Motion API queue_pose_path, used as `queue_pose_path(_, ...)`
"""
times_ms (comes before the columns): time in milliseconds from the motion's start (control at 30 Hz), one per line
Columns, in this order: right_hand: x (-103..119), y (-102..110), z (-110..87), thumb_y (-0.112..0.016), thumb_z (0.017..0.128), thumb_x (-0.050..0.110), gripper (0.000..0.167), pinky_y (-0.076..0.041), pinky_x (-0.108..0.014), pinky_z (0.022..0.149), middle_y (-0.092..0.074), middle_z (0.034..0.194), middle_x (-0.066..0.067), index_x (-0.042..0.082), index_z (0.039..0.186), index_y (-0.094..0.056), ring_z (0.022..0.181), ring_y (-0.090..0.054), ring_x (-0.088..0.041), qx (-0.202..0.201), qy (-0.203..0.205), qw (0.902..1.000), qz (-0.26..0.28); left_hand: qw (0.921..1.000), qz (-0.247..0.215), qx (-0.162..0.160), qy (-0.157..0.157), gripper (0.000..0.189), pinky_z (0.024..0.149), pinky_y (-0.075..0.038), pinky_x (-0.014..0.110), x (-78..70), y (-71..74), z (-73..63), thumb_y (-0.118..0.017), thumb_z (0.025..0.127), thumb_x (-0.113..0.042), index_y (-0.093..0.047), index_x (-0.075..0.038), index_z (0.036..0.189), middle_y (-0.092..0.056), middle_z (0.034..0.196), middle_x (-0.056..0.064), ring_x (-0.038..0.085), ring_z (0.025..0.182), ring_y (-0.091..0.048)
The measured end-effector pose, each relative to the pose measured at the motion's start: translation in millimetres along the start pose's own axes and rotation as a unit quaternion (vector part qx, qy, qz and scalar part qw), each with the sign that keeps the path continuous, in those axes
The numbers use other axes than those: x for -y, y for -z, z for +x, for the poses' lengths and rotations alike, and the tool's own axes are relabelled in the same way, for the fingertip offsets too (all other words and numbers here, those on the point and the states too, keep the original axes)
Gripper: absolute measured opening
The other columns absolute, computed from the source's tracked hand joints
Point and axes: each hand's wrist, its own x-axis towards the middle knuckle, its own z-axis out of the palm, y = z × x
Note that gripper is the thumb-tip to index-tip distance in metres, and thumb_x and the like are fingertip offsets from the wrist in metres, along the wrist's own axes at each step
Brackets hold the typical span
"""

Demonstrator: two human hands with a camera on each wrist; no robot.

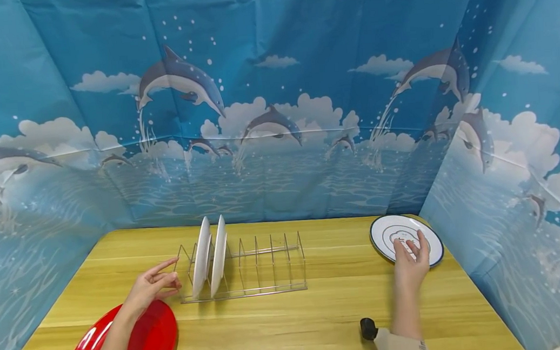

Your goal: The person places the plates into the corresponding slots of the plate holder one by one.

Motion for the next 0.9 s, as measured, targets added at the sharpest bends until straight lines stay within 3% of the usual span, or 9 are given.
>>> queue_pose_path(100,6,9,-2.3,-0.078,0.072,0.025,0.069,-0.048,-0.009,0.058,-0.046,0.105,0.005,0.036,0.132,-0.045,0.082,-0.051,-0.004,-0.023,-0.028,0.9988,-0.034,1.0,-0.003,-0.003,0.001,0.056,0.082,-0.051,0.045,0.2,-0.3,-0.5,-0.061,0.088,-0.015,-0.039,-0.003,0.138,-0.067,0.087,0.011,0.019,0.081,-0.065)
queue_pose_path(267,34,11,-30.4,-0.067,0.082,0.02,0.065,-0.042,-0.004,0.061,-0.041,0.099,0.01,0.033,0.139,-0.038,0.086,-0.042,0.001,-0.041,-0.054,0.9942,-0.083,1.0,-0.001,-0.003,-0.001,0.057,0.081,-0.051,0.044,0.5,-0.1,-0.5,-0.061,0.088,-0.015,-0.038,0.0,0.138,-0.067,0.087,0.013,0.024,0.083,-0.065)
queue_pose_path(467,36,23,-28.8,-0.063,0.085,0.017,0.063,-0.037,-0.002,0.063,-0.04,0.098,0.01,0.028,0.141,-0.037,0.081,-0.038,0.003,-0.062,-0.058,0.9909,-0.104,1.0,-0.002,0.0,-0.001,0.057,0.081,-0.05,0.046,0.3,0.6,0.8,-0.061,0.089,-0.015,-0.036,0.0,0.139,-0.067,0.088,0.012,0.02,0.08,-0.065)
queue_pose_path(633,34,32,-23.8,-0.062,0.084,0.01,0.065,-0.042,-0.004,0.06,-0.039,0.096,0.006,0.027,0.141,-0.037,0.078,-0.04,0.001,-0.071,-0.077,0.9907,-0.086,1.0,-0.003,0.003,-0.002,0.057,0.082,-0.05,0.046,-0.4,0.3,1.0,-0.06,0.089,-0.015,-0.036,0.0,0.139,-0.067,0.087,0.011,0.018,0.08,-0.065)
queue_pose_path(900,31,37,-9.9,-0.059,0.085,0.007,0.073,-0.051,-0.012,0.062,-0.042,0.087,0.004,0.022,0.146,-0.022,0.061,-0.052,0.005,-0.004,-0.142,0.9849,-0.099,0.9999,-0.008,0.0,0.007,0.059,0.082,-0.05,0.046,-1.4,-0.8,0.4,-0.061,0.088,-0.015,-0.035,0.0,0.139,-0.068,0.087,0.011,0.019,0.081,-0.065)
